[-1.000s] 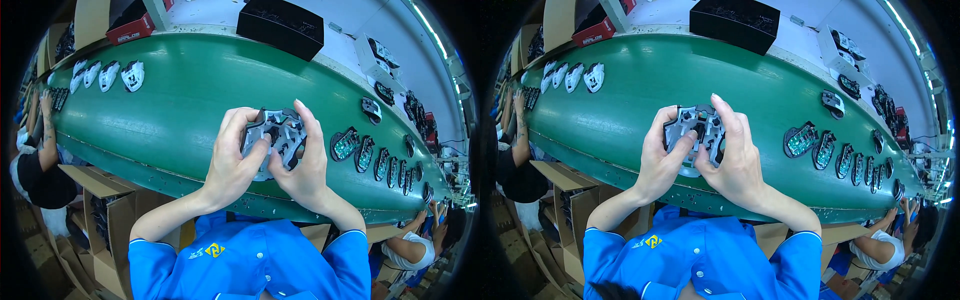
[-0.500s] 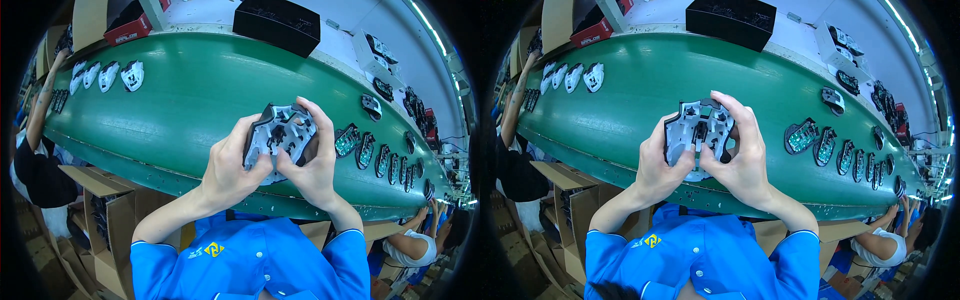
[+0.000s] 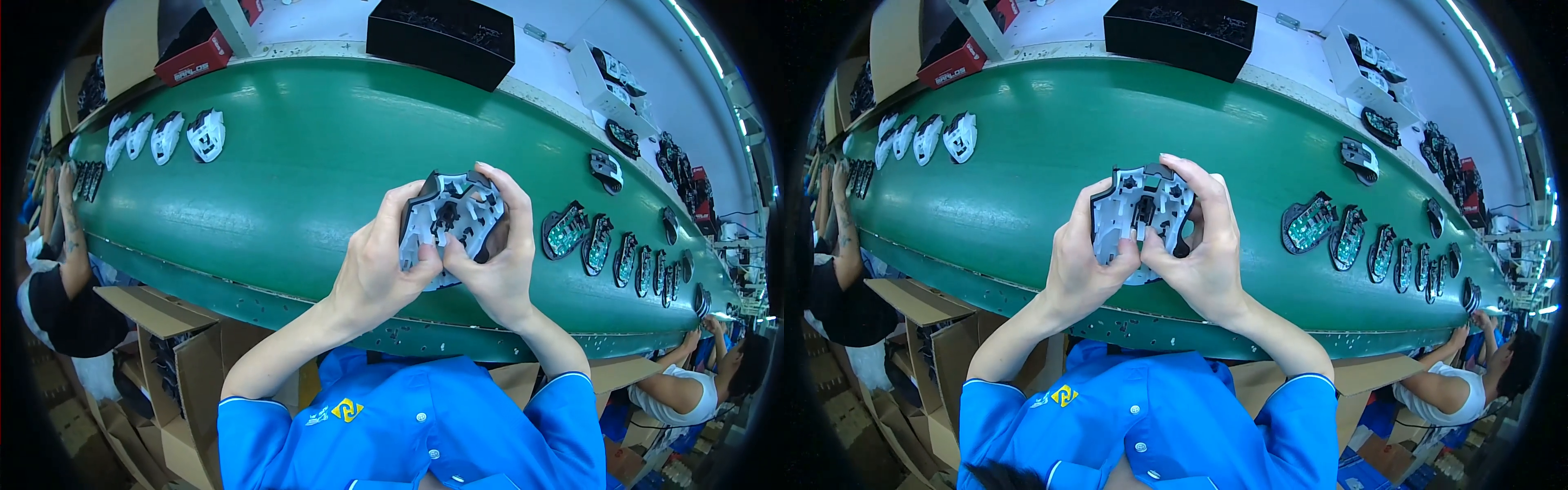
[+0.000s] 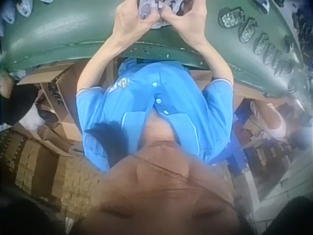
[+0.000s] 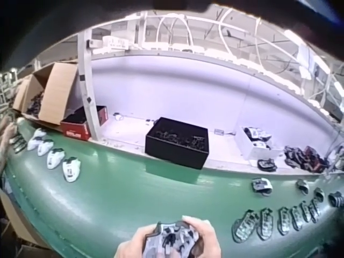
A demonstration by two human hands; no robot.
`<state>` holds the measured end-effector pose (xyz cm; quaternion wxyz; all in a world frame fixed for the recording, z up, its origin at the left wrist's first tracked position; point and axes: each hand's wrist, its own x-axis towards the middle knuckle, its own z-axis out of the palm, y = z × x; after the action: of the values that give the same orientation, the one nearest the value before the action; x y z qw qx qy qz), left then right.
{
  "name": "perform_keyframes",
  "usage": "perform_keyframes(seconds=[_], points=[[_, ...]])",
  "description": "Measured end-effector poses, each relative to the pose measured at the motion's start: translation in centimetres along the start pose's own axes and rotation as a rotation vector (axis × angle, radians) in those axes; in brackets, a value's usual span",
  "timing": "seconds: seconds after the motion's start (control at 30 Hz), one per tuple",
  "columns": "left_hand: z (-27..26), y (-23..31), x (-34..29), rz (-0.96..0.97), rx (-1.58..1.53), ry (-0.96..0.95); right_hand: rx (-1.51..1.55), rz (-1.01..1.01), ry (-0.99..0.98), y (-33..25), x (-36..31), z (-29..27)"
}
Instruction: The person unpacks components from boxes and bags, then assembles computer mouse shells on an assembly line by fitting plastic side pieces and internal components into each top cover by hand.
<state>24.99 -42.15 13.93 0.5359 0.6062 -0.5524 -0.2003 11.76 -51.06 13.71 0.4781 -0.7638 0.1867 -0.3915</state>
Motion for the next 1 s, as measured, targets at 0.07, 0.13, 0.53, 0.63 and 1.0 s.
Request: perform_keyframes(seconds=[0.07, 0.13, 0.53, 0.63, 1.0], points=[[-0.1, -0.2, 0.4, -0.011, 0.008, -0.001, 0.031, -0.005, -0.001, 0.2, 0.5, 0.1], [-0.5, 0.0, 0.8, -0.06, -0.021, -0.033, -0.005, -0.058, 0.085, 0.2, 1.2, 0.3], [-17.3, -3.9, 0.6, -0.413, 0.274, 0.314, -1.638, -0.178, -0.101, 8.6, 9.5, -12.5], [-21.6, -10.2, 0.6, -0.364, 0.495, 0.493, -1.586, -0.194, -0.343, 8.9, 7.5, -11.2], [-25.2, -21.7, 10.0, -0.397, 1.251, 0.295, -1.156, -0.065, 1.585, -19.8, -34.1, -36.6]])
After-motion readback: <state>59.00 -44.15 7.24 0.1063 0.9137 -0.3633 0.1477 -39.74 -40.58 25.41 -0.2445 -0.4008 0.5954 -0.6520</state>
